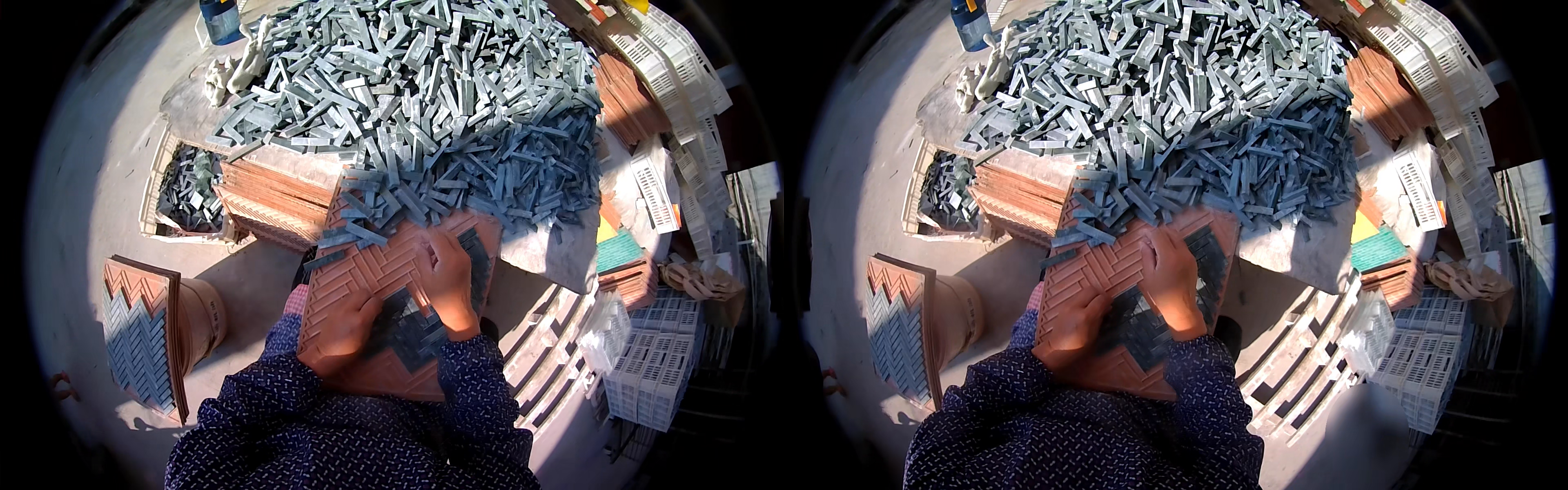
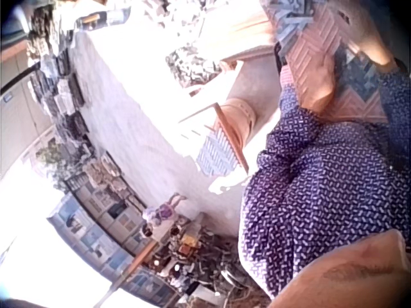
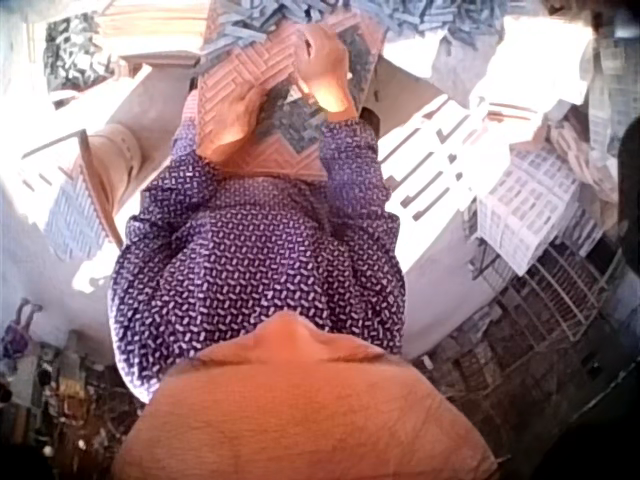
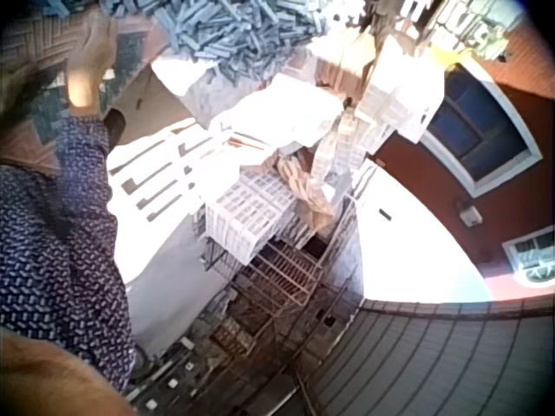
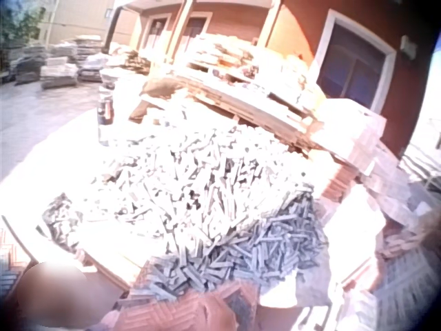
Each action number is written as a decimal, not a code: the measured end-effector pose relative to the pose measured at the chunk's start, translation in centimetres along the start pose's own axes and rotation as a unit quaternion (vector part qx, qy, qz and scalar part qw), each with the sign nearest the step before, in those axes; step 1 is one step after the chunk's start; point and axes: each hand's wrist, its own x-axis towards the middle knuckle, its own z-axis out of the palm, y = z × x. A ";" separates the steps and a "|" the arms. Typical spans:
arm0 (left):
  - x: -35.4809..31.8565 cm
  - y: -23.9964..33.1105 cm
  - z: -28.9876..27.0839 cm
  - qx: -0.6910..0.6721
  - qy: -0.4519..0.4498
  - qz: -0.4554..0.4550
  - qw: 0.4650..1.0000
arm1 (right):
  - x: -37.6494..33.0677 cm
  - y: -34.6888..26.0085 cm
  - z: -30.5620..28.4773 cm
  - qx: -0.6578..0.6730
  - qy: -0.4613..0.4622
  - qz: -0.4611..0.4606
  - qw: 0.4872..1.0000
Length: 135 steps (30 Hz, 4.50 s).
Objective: The person arranges small grey rectangular tiles by hand onto a wooden board, forming a herringbone pattern. They pick tiles from a large pile and place them one by one into the pattern.
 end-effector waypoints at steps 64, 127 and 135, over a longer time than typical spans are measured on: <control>3.3 -1.3 -3.0 0.006 0.124 0.052 0.991 | -0.7 1.3 -0.8 0.069 -0.197 -0.076 0.975; 3.3 -0.1 0.3 0.017 0.052 0.075 0.996 | -5.8 0.7 -2.4 -0.058 -0.089 0.110 0.988; 3.9 0.0 0.4 0.060 0.040 0.086 0.994 | -3.4 0.6 -1.4 -0.034 -0.079 0.057 0.995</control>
